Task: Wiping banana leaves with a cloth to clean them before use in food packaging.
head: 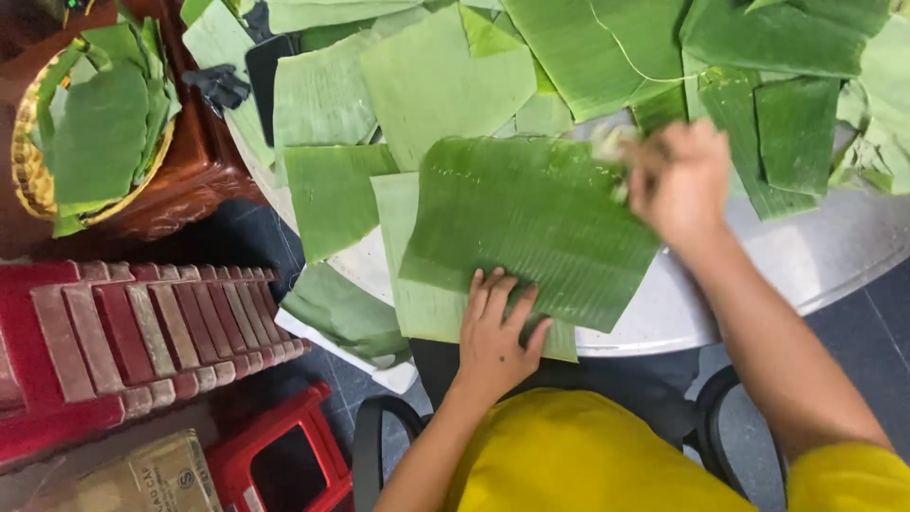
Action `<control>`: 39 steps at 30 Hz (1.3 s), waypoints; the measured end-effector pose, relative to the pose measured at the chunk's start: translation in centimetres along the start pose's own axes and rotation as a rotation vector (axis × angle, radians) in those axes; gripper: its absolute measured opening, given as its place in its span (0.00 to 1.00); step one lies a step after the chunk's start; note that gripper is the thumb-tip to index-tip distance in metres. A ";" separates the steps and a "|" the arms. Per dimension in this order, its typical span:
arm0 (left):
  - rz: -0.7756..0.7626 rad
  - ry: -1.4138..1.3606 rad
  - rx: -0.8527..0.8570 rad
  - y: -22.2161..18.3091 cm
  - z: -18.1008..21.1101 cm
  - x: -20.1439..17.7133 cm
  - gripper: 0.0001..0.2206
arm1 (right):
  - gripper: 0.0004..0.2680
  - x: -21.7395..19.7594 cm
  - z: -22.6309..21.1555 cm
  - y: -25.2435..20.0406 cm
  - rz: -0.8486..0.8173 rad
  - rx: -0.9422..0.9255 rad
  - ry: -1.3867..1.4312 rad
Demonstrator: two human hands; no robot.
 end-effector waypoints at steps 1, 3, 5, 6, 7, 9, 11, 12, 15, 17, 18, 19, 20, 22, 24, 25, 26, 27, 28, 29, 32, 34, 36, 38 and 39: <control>-0.009 -0.024 -0.003 0.3 -0.1 0.0 0.18 | 0.05 -2.4 -0.7 2.3 0.068 0.069 -0.169; -0.016 -0.044 -0.003 1.0 0.0 -0.4 0.19 | 0.06 -6.5 -6.0 6.0 0.143 0.139 -0.337; -0.109 -0.025 -0.007 1.5 0.2 -0.6 0.23 | 0.05 -9.3 -15.5 7.1 -0.059 0.184 0.548; -0.111 -0.022 -0.008 1.6 0.0 -0.5 0.23 | 0.05 -8.6 -15.2 7.5 -0.059 0.184 0.551; -0.132 0.000 0.002 1.6 -0.1 -0.5 0.24 | 0.06 -8.0 -15.1 7.8 -0.030 0.170 0.487; -0.156 0.026 0.008 1.6 -0.2 -0.3 0.25 | 0.06 -6.5 -13.0 8.9 -0.002 0.155 0.429; -0.122 0.071 0.046 1.9 -0.3 -0.4 0.25 | 0.07 -5.3 -9.6 10.9 0.085 0.103 0.224; -0.122 0.075 0.047 1.9 -0.6 -0.5 0.25 | 0.07 -5.1 -8.9 10.4 0.089 0.102 0.227; -0.129 0.146 0.158 2.5 -1.0 -0.1 0.24 | 0.09 -6.3 -8.3 8.8 0.182 0.026 0.017; -0.086 0.313 0.297 2.9 -0.8 -0.2 0.19 | 0.12 -9.6 -8.4 6.5 0.265 0.123 0.339; -0.077 0.315 0.283 3.0 -1.7 0.0 0.19 | 0.12 -11.2 -8.5 5.0 0.258 0.108 0.341; -0.087 0.338 0.289 3.1 -2.5 0.3 0.20 | 0.10 -13.2 -8.1 3.3 0.344 0.182 0.356; -0.096 0.361 0.295 3.2 -3.4 0.7 0.21 | 0.10 -15.2 -7.5 1.6 0.430 0.257 0.370; 0.107 0.100 0.135 3.4 -5.7 -3.6 0.20 | 0.08 -18.1 -10.7 0.7 0.517 0.246 0.355; 0.294 -0.165 -0.024 3.8 -7.3 -8.6 0.20 | 0.08 -18.5 -13.0 -0.9 0.599 0.251 0.339; 0.573 -0.189 -0.218 3.9 -8.2 -12.2 0.12 | 0.07 -16.6 -13.6 -1.2 0.440 0.235 0.425; 0.848 -0.210 -0.417 3.7 -9.0 -15.5 0.08 | 0.08 -14.8 -14.4 -1.5 0.279 0.216 0.506; 0.847 -0.208 -0.414 1.3 -11.4 -16.5 0.08 | 0.08 -13.3 -15.3 -1.8 0.281 0.217 0.508; 1.072 -0.454 -0.546 -2.1 -14.7 -17.4 0.07 | 0.09 -11.7 -16.8 -1.8 0.202 0.118 0.517; 1.293 -0.701 -0.671 -5.5 -17.9 -18.1 0.09 | 0.10 -9.8 -18.4 -1.7 0.125 0.013 0.530; 1.320 -0.645 -0.835 -13.0 -21.9 -17.9 0.12 | 0.10 -9.2 -20.3 -0.7 0.010 -0.042 0.375; 1.345 -0.602 -0.958 -17.8 -23.6 -16.7 0.15 | 0.10 -9.3 -19.8 -0.7 0.012 -0.032 0.307; 1.360 -0.566 -1.093 -22.6 -25.2 -15.0 0.17 | 0.10 -9.3 -19.2 -1.1 0.005 -0.015 0.230; 1.362 -0.529 -1.355 -26.9 -27.0 -12.4 0.23 | 0.11 -9.5 -18.2 -1.9 0.065 0.044 0.112; 1.354 -0.536 -1.356 -31.7 -30.0 -10.3 0.23 | 0.11 -9.6 -18.4 -2.2 0.066 0.050 0.105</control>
Point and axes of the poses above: each hand's wrist, its own y-axis towards the middle knuckle, its own x-axis out of the palm, z = x × y, the point moved 5 cm from there along y, towards the middle knuckle, and after that the axes turned 8 degrees about x, right-handed, at the moved point
